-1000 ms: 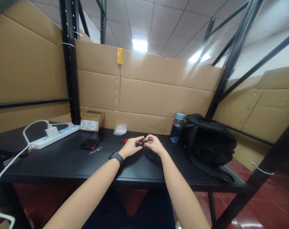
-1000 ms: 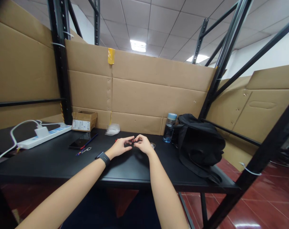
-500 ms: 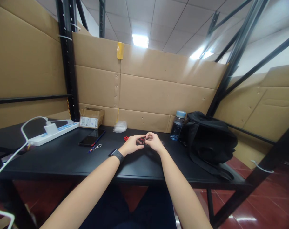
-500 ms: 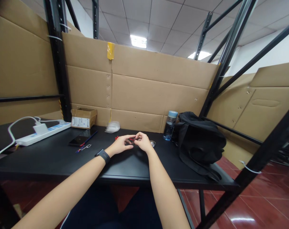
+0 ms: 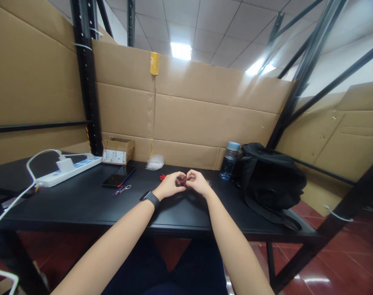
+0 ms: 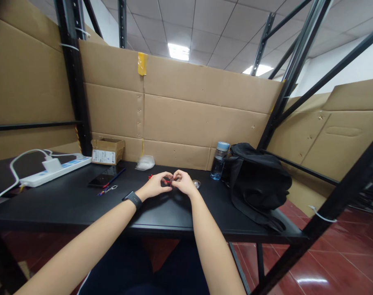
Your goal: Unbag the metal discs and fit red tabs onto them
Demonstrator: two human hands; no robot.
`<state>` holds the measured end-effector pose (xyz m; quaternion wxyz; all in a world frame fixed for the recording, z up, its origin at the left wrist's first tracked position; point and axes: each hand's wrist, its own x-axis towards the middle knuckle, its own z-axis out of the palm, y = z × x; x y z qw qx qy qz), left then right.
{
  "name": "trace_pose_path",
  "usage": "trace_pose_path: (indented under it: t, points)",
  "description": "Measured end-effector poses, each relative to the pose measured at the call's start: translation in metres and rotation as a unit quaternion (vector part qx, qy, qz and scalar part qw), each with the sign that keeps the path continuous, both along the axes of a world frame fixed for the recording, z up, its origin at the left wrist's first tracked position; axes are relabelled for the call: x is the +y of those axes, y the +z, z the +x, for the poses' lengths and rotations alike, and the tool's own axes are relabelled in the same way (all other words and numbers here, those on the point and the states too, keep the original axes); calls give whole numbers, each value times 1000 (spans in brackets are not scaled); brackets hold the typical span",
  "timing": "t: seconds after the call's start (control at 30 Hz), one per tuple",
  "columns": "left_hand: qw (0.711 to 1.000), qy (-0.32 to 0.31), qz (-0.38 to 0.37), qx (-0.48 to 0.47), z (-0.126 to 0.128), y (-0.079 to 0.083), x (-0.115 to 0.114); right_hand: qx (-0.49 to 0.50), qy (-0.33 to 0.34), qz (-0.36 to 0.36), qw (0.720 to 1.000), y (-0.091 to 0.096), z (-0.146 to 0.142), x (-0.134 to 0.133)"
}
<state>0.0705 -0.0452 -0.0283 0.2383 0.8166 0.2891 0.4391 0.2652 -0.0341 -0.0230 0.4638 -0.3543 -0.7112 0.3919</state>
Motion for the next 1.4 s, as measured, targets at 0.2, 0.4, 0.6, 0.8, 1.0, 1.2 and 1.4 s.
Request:
trace_pose_path:
  t: [0.2, 0.4, 0.6, 0.8, 1.0, 1.2, 1.4]
  points:
    - [1000, 26, 0, 12, -2, -4, 4, -19, -12, 9, 1000, 0, 3, 2]
    - [999, 36, 0, 5, -2, -6, 6, -23, -15, 22, 999, -2, 7, 4]
    - [999, 44, 8, 7, 0, -8, 7, -36, -21, 24, 999, -3, 9, 6]
    - [999, 40, 8, 15, -1, -7, 6, -67, -32, 35, 997, -3, 10, 7]
    - [999, 46, 14, 7, -2, -7, 6, -118, -85, 61, 987, 0, 14, 6]
    - [998, 56, 4, 36, -5, -3, 4, -112, -139, 65, 982, 2, 20, 7]
    - [990, 33, -48, 125, -6, -5, 3, -110, -151, 65, 980, -1, 20, 10]
